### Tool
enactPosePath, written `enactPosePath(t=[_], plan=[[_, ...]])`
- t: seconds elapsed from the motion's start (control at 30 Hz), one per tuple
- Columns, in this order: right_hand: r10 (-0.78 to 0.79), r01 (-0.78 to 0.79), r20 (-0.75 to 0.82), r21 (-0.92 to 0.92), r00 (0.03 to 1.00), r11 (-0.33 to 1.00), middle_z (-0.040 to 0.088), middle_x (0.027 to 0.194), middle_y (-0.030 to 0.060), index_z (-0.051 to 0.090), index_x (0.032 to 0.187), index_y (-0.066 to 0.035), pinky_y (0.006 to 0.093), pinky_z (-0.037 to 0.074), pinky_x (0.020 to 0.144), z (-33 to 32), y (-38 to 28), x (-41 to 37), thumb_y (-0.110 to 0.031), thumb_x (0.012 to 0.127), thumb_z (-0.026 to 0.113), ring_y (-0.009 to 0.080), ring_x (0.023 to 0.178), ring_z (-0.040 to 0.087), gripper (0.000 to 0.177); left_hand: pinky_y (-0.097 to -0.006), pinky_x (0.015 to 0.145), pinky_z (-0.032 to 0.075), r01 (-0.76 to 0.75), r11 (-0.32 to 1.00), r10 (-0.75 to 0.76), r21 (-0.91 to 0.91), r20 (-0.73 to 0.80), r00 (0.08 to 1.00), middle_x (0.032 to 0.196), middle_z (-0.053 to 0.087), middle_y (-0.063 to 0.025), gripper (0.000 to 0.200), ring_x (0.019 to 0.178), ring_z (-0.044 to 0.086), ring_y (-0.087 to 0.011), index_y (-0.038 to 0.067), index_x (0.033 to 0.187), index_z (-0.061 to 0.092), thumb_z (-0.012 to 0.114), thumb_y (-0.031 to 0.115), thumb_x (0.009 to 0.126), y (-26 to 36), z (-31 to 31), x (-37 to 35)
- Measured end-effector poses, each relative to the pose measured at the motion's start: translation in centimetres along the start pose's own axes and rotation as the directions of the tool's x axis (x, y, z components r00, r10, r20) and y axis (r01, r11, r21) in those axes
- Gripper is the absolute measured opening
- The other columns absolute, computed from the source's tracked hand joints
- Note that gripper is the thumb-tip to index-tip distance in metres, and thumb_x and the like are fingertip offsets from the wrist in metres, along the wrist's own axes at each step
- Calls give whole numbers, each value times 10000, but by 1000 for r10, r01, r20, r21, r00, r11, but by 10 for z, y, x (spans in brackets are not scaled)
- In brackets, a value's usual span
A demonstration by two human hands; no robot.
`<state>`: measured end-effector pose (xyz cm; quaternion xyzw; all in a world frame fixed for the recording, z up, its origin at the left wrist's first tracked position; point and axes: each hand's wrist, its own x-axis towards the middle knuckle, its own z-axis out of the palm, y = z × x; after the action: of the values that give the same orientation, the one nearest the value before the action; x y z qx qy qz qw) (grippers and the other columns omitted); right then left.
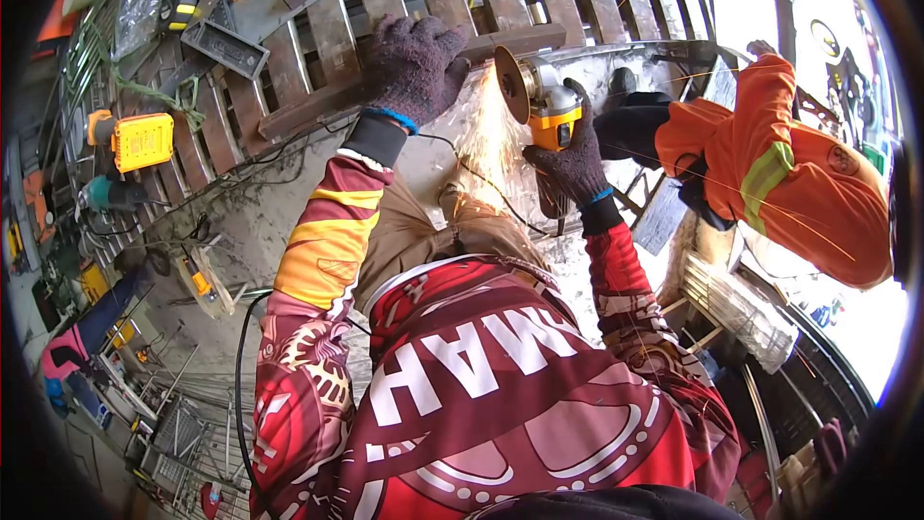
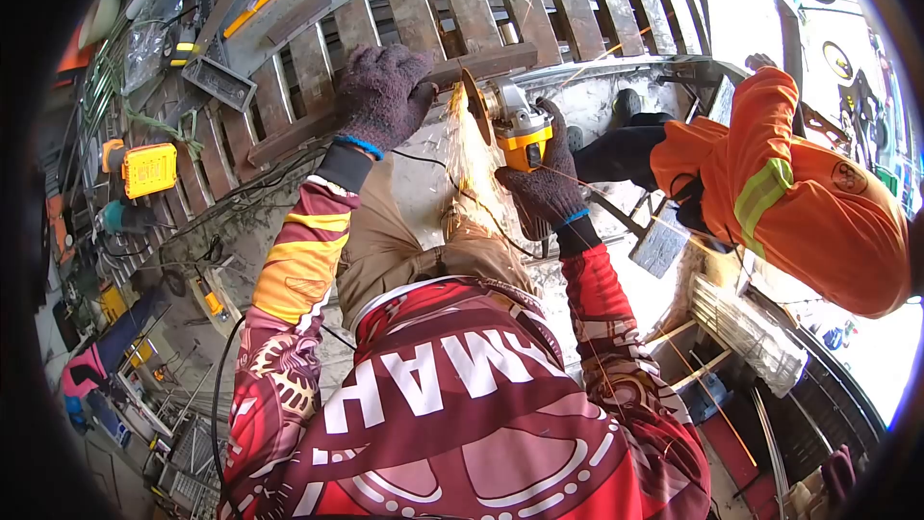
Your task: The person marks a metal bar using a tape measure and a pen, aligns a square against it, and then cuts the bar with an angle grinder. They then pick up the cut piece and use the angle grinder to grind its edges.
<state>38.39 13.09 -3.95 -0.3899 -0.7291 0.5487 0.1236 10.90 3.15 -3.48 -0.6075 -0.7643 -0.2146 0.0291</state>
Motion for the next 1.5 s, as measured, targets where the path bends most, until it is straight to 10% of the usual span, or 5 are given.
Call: enactPosePath(t=[1.5], plan=[[-19,19,-18,-14,1000,1000,544,1429,184,243,1587,-126,437,467,1096,3,-3,4,-91,617,928,327,1296,557,1189,-517,1067,406,0,1000,0,-12,-14,1000,1109,674,-96,371,1067,619,-333,160,1154,727,719,363,843,-1,4,-1]])
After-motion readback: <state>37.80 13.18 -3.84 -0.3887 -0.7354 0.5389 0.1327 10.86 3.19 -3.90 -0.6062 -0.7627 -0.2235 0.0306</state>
